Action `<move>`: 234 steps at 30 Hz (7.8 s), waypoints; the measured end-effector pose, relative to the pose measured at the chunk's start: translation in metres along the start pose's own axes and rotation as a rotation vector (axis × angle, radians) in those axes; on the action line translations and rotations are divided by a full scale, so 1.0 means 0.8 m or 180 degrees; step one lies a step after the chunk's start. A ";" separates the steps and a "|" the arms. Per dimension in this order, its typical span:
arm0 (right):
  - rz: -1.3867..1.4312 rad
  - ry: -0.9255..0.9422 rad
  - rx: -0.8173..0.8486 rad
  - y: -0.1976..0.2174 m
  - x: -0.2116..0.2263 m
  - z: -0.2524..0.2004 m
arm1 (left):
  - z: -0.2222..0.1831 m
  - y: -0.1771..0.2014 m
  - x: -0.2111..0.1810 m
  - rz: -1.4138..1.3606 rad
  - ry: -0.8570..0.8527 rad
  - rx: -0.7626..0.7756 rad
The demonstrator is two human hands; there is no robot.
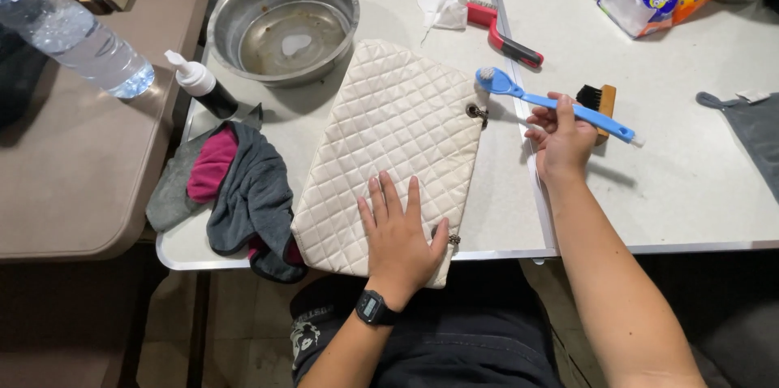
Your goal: Cleaning a white quilted leather handbag using cleaning solution and various brushes.
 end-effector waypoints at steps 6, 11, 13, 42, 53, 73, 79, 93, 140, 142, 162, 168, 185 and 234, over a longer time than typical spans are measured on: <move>-0.0162 0.0020 0.0129 0.003 -0.004 0.003 | 0.001 0.002 -0.002 -0.0084 0.0044 0.0136; -0.0255 0.0098 0.0226 -0.005 0.001 -0.001 | 0.002 0.011 -0.006 -0.0064 0.0086 0.0296; -0.0189 0.0108 0.0160 -0.006 0.009 0.000 | 0.003 0.009 -0.006 -0.0075 0.0079 0.0283; -0.0134 0.0153 0.0331 -0.020 0.020 -0.008 | 0.001 0.014 -0.006 -0.0117 0.0103 0.0384; -0.0448 0.0345 0.0770 -0.026 0.013 -0.015 | 0.001 0.014 -0.008 -0.0128 0.0068 0.0309; -0.0527 0.0324 0.0343 -0.033 0.030 -0.010 | 0.001 -0.004 0.001 0.0172 -0.0072 -0.0253; -0.0277 0.0160 0.0202 -0.018 0.023 0.002 | 0.002 -0.006 0.000 0.0194 -0.0069 -0.0301; -0.0260 0.0243 -0.0246 -0.003 0.018 0.003 | 0.000 0.001 0.000 0.0137 -0.0076 -0.0346; -0.0686 -0.1102 0.2099 -0.008 -0.002 0.081 | 0.022 0.021 0.017 -0.0025 -0.0116 -0.0236; -0.0742 -0.1495 0.2445 -0.017 0.004 0.064 | 0.024 0.019 0.017 0.0042 -0.0139 -0.0317; -0.0848 -0.1493 0.2520 -0.034 0.004 0.038 | 0.027 0.015 0.018 0.0258 -0.0118 -0.0221; -0.0688 -0.1583 0.3292 -0.044 0.006 0.017 | 0.025 0.018 0.013 0.0320 -0.0228 -0.0369; -0.1085 -0.1128 0.3236 -0.054 0.019 0.009 | 0.025 0.021 0.012 0.0302 -0.0199 -0.0361; -0.1126 -0.0444 0.1693 -0.026 0.038 0.062 | 0.026 0.016 0.013 0.0241 -0.0141 -0.0201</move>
Point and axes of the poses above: each hand's wrist, its own z-axis towards the middle knuckle, its own y-axis out of the back of the hand, x = y × z, the point moved 4 cm from there along z, towards the middle knuckle, and after that the axes turned 13 degrees about y, right-handed, at the moved point
